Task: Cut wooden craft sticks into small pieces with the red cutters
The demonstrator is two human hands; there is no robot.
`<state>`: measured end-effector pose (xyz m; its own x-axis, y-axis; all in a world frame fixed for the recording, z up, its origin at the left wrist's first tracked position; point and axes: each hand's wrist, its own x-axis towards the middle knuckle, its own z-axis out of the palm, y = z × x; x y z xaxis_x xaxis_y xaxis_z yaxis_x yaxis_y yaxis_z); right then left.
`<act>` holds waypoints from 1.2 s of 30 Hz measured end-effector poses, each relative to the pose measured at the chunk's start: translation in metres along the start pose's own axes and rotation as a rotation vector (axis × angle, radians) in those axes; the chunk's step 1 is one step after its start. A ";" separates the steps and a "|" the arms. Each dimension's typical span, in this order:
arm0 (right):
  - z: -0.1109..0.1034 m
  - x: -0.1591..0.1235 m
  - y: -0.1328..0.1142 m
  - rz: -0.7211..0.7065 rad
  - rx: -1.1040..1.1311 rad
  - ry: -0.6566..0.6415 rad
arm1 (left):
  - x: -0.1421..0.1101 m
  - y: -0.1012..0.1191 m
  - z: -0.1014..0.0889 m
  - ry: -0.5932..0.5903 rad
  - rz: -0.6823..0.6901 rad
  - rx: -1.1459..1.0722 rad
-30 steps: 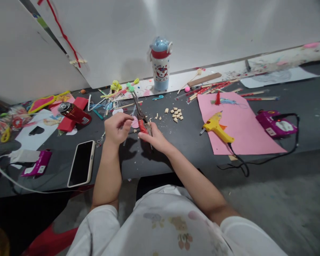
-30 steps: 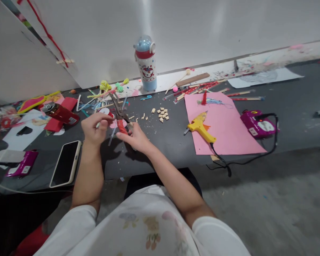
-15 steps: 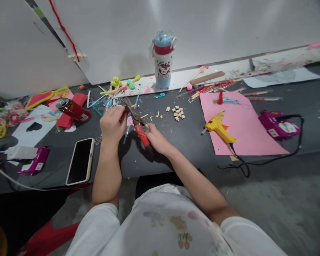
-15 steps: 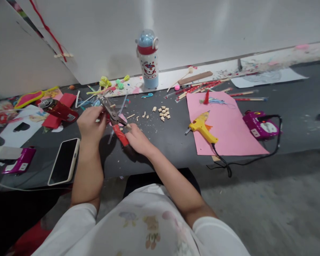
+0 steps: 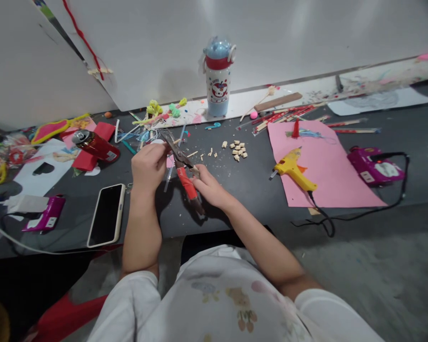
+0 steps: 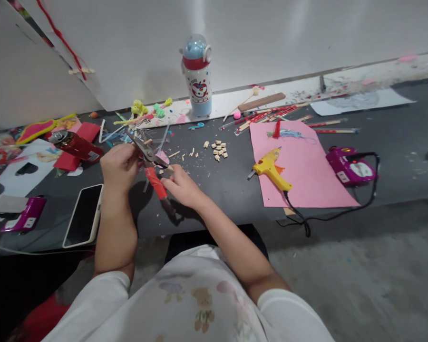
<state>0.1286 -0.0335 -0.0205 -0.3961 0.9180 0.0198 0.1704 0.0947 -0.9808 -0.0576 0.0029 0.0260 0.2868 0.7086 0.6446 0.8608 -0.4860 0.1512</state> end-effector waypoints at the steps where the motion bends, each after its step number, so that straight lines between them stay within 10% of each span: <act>1: 0.000 0.000 0.000 0.004 0.000 -0.001 | 0.000 0.000 0.000 0.003 0.009 -0.003; 36: -0.003 -0.004 0.002 -0.023 -0.023 -0.080 | 0.002 0.003 -0.007 -0.176 -0.075 0.082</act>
<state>0.1337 -0.0361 -0.0224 -0.4706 0.8820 0.0255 0.1810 0.1248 -0.9755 -0.0568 -0.0006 0.0329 0.2834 0.8230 0.4923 0.9118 -0.3903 0.1276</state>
